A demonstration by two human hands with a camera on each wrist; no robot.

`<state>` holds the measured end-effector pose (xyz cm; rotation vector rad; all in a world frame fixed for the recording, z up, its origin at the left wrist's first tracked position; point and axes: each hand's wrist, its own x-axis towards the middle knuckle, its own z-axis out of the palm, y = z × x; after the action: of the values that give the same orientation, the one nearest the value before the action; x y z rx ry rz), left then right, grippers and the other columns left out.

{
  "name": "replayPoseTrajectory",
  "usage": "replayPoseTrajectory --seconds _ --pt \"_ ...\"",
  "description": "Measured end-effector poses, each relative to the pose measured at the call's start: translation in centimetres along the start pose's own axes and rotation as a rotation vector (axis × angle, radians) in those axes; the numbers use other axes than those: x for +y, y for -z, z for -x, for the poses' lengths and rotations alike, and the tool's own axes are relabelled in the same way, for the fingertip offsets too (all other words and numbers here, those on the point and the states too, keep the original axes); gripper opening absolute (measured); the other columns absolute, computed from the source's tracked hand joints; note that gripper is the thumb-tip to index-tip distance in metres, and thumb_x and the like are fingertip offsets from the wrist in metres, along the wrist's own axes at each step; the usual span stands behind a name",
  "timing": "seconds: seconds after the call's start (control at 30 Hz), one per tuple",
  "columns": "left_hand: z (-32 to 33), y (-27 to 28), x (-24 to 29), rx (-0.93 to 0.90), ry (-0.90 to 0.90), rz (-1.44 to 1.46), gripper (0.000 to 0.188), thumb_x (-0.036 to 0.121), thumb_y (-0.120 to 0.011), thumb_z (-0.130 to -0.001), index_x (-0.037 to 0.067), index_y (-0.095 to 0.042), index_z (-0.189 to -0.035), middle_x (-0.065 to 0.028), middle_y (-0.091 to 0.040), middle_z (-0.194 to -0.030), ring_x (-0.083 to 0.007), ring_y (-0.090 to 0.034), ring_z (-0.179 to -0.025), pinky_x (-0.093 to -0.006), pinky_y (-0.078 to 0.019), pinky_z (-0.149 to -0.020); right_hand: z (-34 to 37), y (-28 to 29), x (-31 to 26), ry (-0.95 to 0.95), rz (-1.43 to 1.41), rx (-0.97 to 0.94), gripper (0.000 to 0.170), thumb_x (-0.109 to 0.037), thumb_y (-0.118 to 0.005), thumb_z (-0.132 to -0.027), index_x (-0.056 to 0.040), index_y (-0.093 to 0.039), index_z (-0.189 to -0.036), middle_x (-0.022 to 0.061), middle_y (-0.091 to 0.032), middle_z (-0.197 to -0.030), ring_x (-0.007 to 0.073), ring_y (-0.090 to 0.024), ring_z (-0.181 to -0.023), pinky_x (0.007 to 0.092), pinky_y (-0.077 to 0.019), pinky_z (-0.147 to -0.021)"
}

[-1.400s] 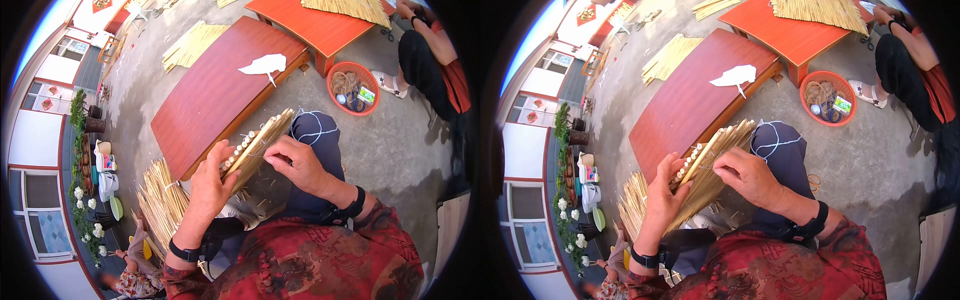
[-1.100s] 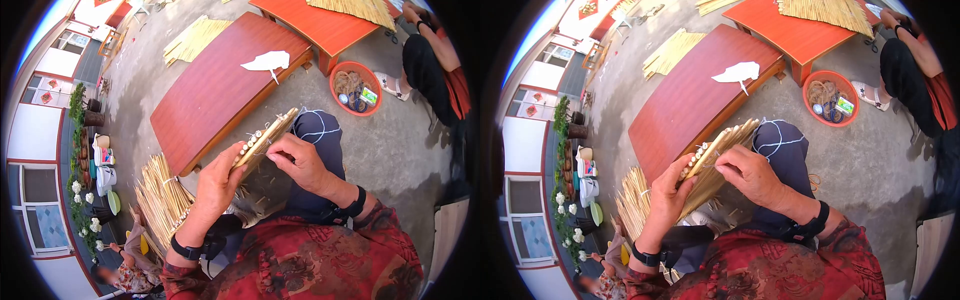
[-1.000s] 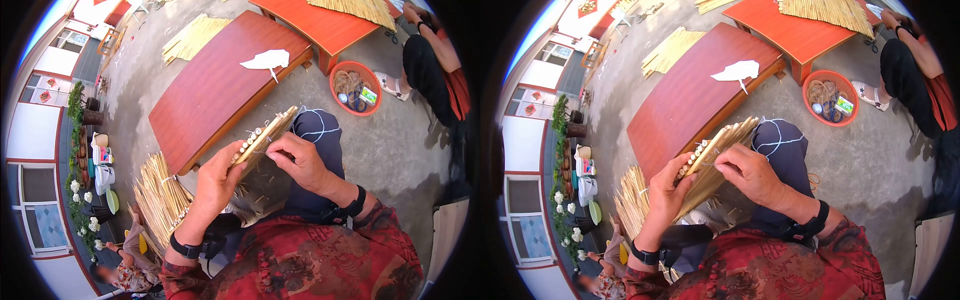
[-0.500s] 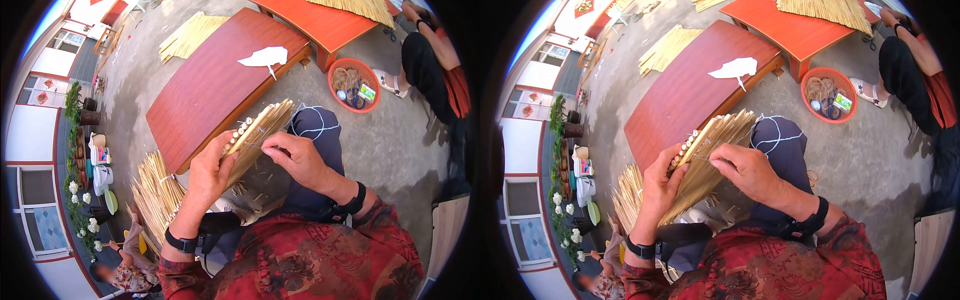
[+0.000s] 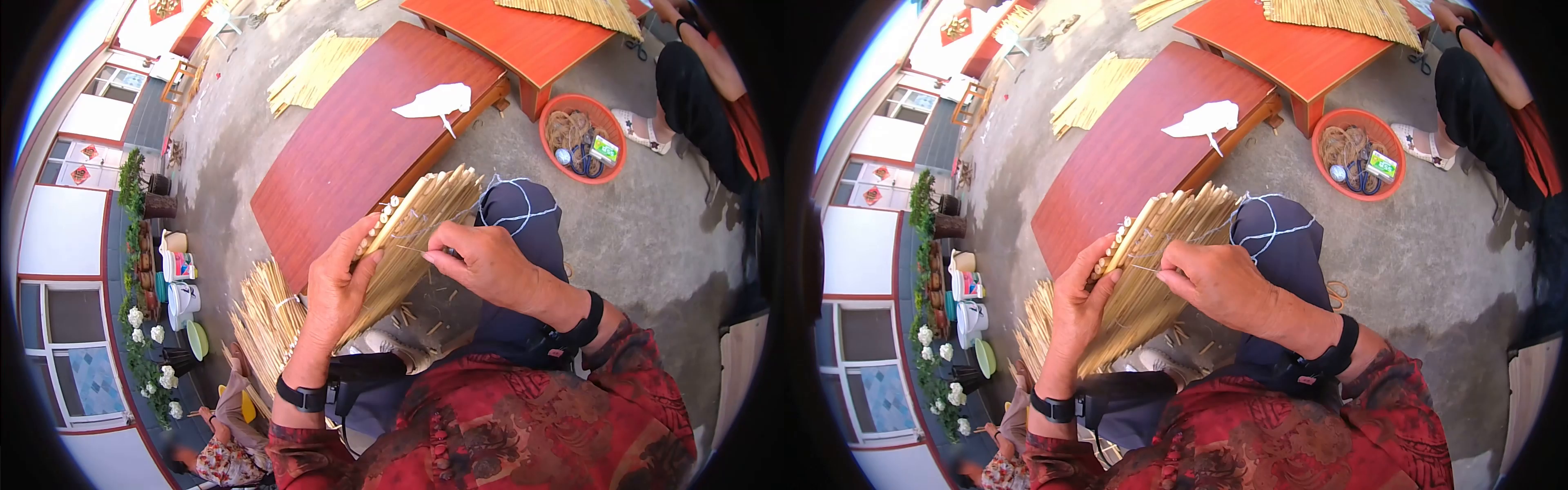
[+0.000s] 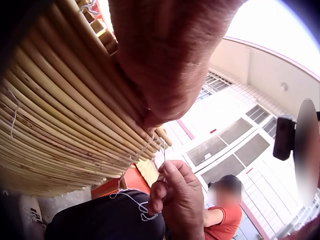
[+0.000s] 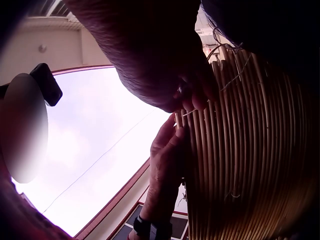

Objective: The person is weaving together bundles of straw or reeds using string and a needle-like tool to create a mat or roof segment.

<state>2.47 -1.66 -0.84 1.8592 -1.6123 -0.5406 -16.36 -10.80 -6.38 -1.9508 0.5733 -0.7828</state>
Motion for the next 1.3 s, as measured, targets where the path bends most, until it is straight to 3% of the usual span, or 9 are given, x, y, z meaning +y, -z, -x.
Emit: replayPoseTrajectory --seconds 0.07,0.3,0.37,0.47,0.57,0.8,0.87,1.07,1.3 --pt "-0.1 0.2 0.4 -0.004 0.066 -0.013 0.042 0.001 -0.063 -0.081 0.008 -0.052 -0.121 -0.0123 -0.062 -0.109 -0.0206 -0.061 -0.100 -0.0299 -0.0479 -0.084 -0.4 -0.3 0.5 0.109 0.021 0.048 0.012 -0.018 -0.059 -0.085 -0.0068 -0.055 -0.086 0.0132 -0.060 -0.070 0.0312 -0.062 -0.066 0.0384 -0.0485 -0.058" --pt "-0.6 0.4 -0.2 -0.051 0.177 0.254 0.036 -0.001 -0.060 -0.084 0.007 -0.052 -0.118 -0.0049 -0.063 -0.102 -0.0112 -0.058 -0.094 -0.0258 -0.0449 -0.084 -1.9 -1.2 1.1 0.048 -0.093 0.034 0.013 -0.021 -0.059 -0.085 -0.0083 -0.059 -0.088 0.0134 -0.060 -0.073 0.0310 -0.062 -0.069 0.0383 -0.0487 -0.059" --pt "-1.1 0.9 -0.6 -0.054 0.177 0.292 0.037 -0.003 -0.058 -0.085 0.007 -0.051 -0.119 -0.0021 -0.062 -0.104 -0.0094 -0.056 -0.095 -0.0252 -0.0440 -0.085 -2.0 -1.4 1.3 0.097 -0.135 0.024 0.012 -0.011 -0.061 -0.084 -0.0022 -0.059 -0.092 0.0131 -0.062 -0.078 0.0272 -0.062 -0.070 0.0321 -0.0482 -0.062" --pt "-1.9 1.7 -0.4 -0.154 0.291 0.460 0.038 -0.003 -0.058 -0.085 0.006 -0.050 -0.121 -0.0019 -0.061 -0.107 -0.0090 -0.055 -0.097 -0.0253 -0.0432 -0.087 -1.7 -1.3 1.5 0.075 -0.189 0.014 0.011 -0.010 -0.059 -0.085 -0.0015 -0.059 -0.092 0.0135 -0.062 -0.079 0.0267 -0.062 -0.070 0.0315 -0.0480 -0.063" --pt "-2.2 1.8 -0.8 -0.144 0.293 0.416 0.039 -0.003 -0.058 -0.084 0.005 -0.051 -0.122 -0.0031 -0.062 -0.108 -0.0084 -0.054 -0.098 -0.0252 -0.0428 -0.088 -1.8 -1.1 1.2 0.036 -0.224 0.065 0.010 -0.016 -0.058 -0.085 -0.0058 -0.057 -0.087 0.0140 -0.060 -0.072 0.0322 -0.062 -0.070 0.0375 -0.0492 -0.061" --pt "-2.3 1.7 -0.9 -0.102 0.215 0.292 0.038 -0.001 -0.059 -0.085 0.004 -0.054 -0.122 -0.0049 -0.063 -0.107 -0.0101 -0.055 -0.100 -0.0256 -0.0429 -0.089 -1.9 -1.1 1.8 0.025 -0.149 0.052 0.011 -0.016 -0.057 -0.086 -0.0059 -0.055 -0.088 0.0151 -0.059 -0.068 0.0340 -0.061 -0.068 0.0391 -0.0487 -0.059" --pt "-2.1 1.7 -1.0 -0.071 0.136 0.118 0.038 0.002 -0.059 -0.086 0.004 -0.053 -0.123 -0.0073 -0.064 -0.107 -0.0127 -0.057 -0.100 -0.0271 -0.0436 -0.088 -2.1 -1.3 1.9 0.030 -0.159 0.080 0.011 -0.016 -0.057 -0.086 -0.0057 -0.055 -0.088 0.0151 -0.059 -0.069 0.0340 -0.062 -0.069 0.0394 -0.0488 -0.059" --pt "-1.7 1.7 -1.3 -0.051 0.103 -0.009 0.035 0.006 -0.060 -0.086 0.004 -0.053 -0.120 -0.0122 -0.064 -0.102 -0.0192 -0.061 -0.095 -0.0290 -0.0459 -0.083 -2.6 -1.3 1.7 0.137 -0.120 0.037 0.013 -0.007 -0.058 -0.085 -0.0008 -0.058 -0.097 0.0155 -0.062 -0.082 0.0291 -0.064 -0.077 0.0332 -0.0496 -0.065" --pt "-1.9 1.9 -1.3 -0.052 0.105 -0.047 0.032 0.008 -0.061 -0.086 0.004 -0.054 -0.117 -0.0130 -0.065 -0.098 -0.0209 -0.063 -0.090 -0.0296 -0.0470 -0.080 -2.7 -1.4 1.8 0.171 -0.078 0.019 0.020 -0.007 -0.058 -0.084 -0.0008 -0.060 -0.103 0.0159 -0.064 -0.089 0.0297 -0.064 -0.081 0.0333 -0.0509 -0.070"
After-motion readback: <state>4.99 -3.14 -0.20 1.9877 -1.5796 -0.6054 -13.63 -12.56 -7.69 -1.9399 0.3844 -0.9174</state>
